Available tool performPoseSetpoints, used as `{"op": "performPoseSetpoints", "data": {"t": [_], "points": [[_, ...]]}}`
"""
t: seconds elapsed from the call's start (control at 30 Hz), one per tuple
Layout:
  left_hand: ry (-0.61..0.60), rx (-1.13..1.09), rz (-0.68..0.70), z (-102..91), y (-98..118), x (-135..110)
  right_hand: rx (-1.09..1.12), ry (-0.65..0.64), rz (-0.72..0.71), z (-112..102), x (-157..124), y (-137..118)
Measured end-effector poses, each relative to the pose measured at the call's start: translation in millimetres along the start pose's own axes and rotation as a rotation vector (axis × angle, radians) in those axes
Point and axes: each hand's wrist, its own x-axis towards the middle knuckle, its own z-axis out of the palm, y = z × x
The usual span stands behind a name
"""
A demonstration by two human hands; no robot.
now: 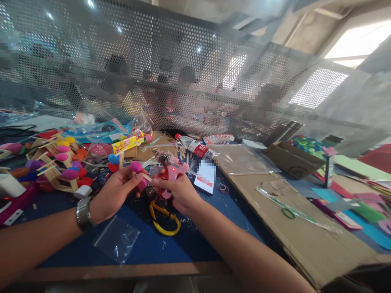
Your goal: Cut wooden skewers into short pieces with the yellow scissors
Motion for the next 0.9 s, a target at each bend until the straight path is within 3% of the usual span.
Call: {"op": "performPoseSetpoints", "data": {"t": [0.33, 0.9], "points": [[-0.101, -0.131, -0.052, 1.8, 2, -7, -0.066, 0.028, -0.004, -5, -2, -12], [-0.148, -0.057, -0.101, 0.6, -6, -7, -0.087, 0.062, 0.03, -5, -3, -11]]}}
